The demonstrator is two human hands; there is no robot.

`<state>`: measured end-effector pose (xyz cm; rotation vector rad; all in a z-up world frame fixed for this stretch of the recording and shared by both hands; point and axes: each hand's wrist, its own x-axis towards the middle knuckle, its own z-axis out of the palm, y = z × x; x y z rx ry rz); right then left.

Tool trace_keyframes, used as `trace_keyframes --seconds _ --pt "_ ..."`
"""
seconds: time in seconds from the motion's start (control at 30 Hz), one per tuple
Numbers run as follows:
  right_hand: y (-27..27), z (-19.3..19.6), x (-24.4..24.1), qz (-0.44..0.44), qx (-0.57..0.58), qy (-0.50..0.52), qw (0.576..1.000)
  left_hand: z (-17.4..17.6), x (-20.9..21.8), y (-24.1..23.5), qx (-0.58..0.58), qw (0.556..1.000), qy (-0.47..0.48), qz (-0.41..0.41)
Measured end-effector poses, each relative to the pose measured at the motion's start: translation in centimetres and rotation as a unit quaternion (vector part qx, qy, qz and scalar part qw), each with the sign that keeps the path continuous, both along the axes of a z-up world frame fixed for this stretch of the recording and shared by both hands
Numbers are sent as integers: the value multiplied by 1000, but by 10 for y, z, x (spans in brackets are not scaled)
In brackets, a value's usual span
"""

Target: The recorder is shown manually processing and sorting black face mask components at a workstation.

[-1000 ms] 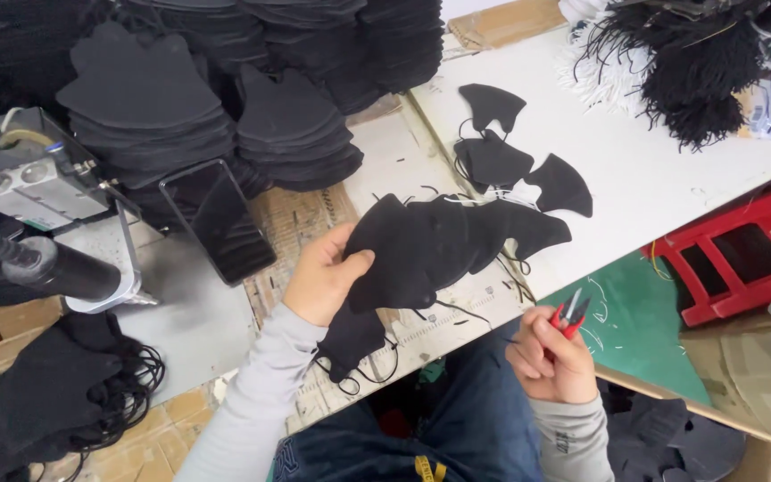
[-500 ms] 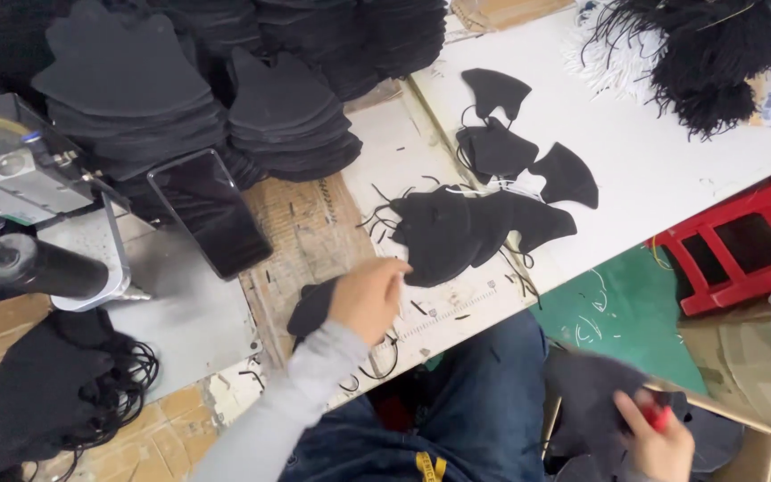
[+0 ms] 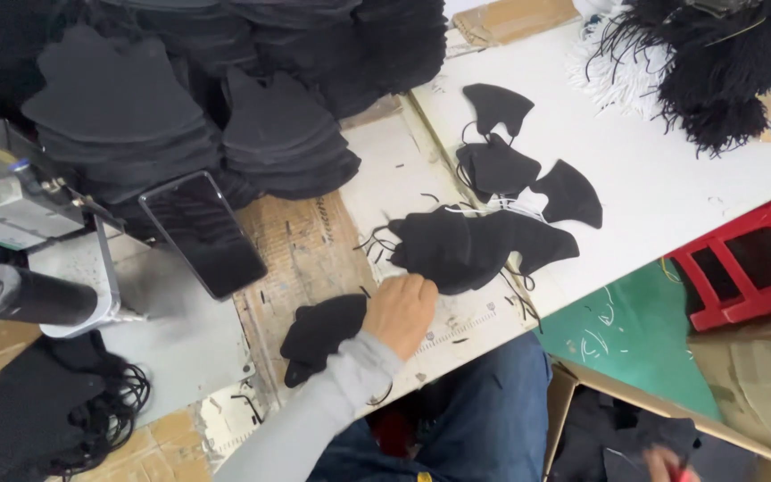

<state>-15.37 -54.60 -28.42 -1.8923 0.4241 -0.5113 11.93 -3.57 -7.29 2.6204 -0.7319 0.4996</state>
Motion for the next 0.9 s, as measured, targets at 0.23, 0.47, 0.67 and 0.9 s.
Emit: trace_keyframes --seconds 0.23,0.47,0.67,0.9 --pt "194 215 119 151 -61 13 987 63 -83 -44 -122 971 44 -200" --pt "-19 30 51 -35 -65 270 960 14 26 -5 -173 969 176 -24" --pt "-43 1 39 -62 -100 158 981 -4 122 -7 4 979 156 130" --pt "10 36 80 -62 -122 86 987 11 74 -1 45 908 392 142"
